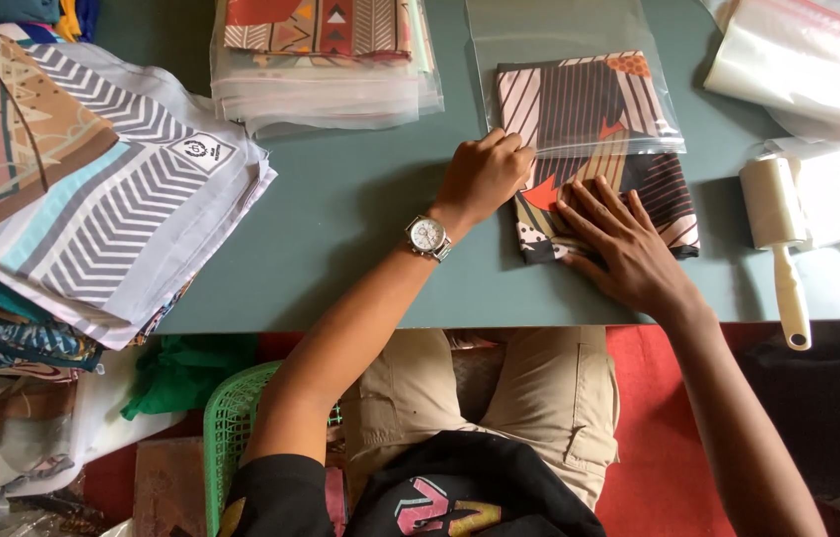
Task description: The person folds a patterned piece of fabric on a table, smooths it with a lint roller, and then places it into a clear plastic bag. They seal the bag and smooth the contents to remove air.
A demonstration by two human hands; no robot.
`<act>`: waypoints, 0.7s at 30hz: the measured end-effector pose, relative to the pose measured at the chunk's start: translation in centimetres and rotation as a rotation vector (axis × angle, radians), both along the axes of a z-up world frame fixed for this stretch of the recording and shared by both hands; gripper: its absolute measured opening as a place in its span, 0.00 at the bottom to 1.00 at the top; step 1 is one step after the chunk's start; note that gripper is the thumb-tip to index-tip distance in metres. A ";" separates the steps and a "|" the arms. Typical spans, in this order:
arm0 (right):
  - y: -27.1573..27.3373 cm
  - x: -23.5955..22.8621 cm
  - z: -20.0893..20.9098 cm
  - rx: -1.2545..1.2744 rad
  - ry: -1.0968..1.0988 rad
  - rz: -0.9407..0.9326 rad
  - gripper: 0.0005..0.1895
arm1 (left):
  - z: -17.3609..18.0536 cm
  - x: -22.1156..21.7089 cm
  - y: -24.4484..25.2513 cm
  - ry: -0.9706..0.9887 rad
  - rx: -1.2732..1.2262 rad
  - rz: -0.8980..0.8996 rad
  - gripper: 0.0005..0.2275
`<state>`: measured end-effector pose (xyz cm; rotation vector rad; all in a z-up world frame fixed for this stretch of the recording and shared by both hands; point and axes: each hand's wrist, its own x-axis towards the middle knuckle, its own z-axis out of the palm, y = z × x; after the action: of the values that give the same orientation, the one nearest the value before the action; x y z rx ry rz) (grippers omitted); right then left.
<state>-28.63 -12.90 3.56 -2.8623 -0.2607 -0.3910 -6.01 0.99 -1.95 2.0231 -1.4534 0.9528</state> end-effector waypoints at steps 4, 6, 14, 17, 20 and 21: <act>-0.2 0.9 -0.3 -0.017 -0.014 0.005 0.35 | 1.0 -0.5 0.4 -0.028 -0.013 0.011 0.12; -0.1 1.3 -0.1 -0.019 -0.007 0.004 0.36 | 1.5 -0.7 0.6 -0.025 -0.019 0.005 0.13; 1.0 4.7 -0.4 0.083 0.019 0.049 0.47 | 1.6 -0.6 0.5 -0.030 -0.007 0.013 0.12; 1.3 5.4 -1.4 0.023 0.039 -0.006 0.49 | 1.3 -0.5 0.5 -0.029 -0.022 0.003 0.14; 2.1 5.7 -0.5 -0.010 0.059 -0.045 0.48 | 1.6 -0.6 0.6 -0.033 -0.022 0.001 0.14; 2.2 6.0 -0.3 -0.009 0.060 -0.044 0.48 | 1.4 -0.4 0.5 -0.033 -0.022 0.002 0.14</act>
<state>-22.66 -10.68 3.27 -2.8874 -0.1892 -0.3130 -6.41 1.53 -0.55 2.0023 -1.4528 1.0032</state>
